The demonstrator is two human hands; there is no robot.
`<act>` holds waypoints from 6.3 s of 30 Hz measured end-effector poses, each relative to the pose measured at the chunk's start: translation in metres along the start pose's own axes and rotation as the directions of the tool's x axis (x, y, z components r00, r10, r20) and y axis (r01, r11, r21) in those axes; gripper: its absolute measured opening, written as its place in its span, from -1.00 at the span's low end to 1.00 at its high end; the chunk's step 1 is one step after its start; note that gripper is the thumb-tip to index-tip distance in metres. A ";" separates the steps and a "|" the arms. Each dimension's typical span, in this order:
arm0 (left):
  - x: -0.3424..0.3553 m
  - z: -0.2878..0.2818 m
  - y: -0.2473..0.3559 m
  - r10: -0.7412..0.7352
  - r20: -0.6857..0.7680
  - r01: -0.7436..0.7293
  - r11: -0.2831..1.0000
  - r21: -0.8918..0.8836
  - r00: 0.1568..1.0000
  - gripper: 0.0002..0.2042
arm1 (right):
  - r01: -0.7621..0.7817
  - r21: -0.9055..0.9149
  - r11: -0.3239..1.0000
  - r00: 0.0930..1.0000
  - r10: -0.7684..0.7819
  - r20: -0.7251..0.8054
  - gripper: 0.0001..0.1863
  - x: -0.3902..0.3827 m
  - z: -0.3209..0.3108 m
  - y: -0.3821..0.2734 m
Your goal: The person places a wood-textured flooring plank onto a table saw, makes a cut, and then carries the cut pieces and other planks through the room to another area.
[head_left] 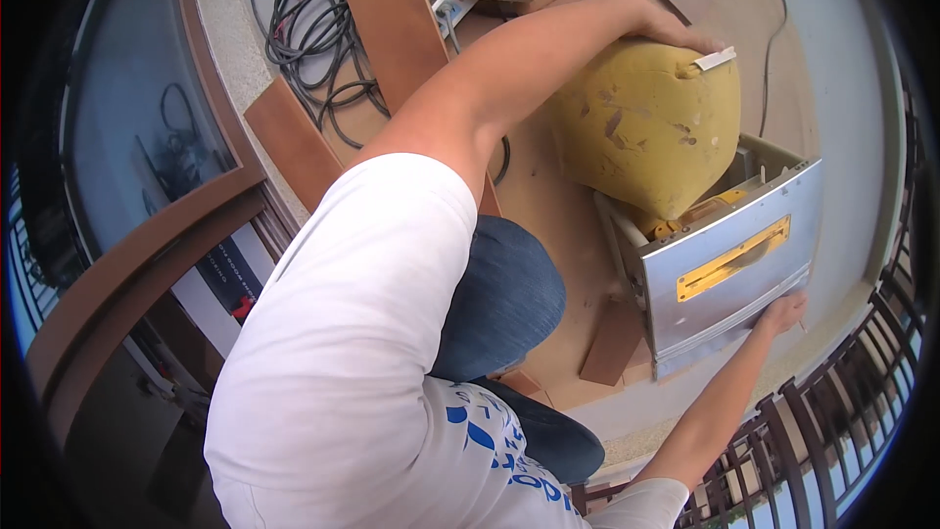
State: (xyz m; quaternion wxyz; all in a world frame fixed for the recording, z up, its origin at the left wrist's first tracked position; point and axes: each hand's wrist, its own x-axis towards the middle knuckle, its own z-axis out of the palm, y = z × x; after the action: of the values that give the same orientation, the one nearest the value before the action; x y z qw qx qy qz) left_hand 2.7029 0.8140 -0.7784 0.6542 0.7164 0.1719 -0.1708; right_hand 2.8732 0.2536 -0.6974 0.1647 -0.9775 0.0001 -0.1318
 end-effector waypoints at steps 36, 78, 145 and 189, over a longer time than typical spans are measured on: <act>-0.136 0.064 -0.181 0.426 -0.273 0.054 0.459 0.887 0.863 -0.57 | 0.003 0.120 0.993 0.999 -0.009 0.049 -0.45 0.011 -0.007 0.024; -0.074 0.085 -0.141 -0.141 -0.636 -0.013 0.973 -0.232 0.759 -0.44 | -0.252 0.134 0.959 0.939 0.208 0.274 -0.44 0.012 -0.002 0.016; 0.058 0.012 -0.046 -0.151 0.094 0.064 0.794 0.604 0.984 -0.49 | -0.319 0.035 0.947 0.911 0.296 0.286 -0.29 0.182 0.036 0.112; -0.015 0.051 -0.053 0.280 -0.383 -0.043 0.851 0.523 0.880 -0.84 | -0.170 -0.215 0.962 0.975 0.196 0.106 -0.20 0.168 0.038 0.054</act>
State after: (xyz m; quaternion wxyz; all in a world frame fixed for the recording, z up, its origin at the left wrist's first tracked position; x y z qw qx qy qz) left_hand 2.6637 0.7671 -0.8223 0.4013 0.8928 0.2040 0.0164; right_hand 3.0476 0.2076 -0.7064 0.0745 -0.9914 0.0935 -0.0535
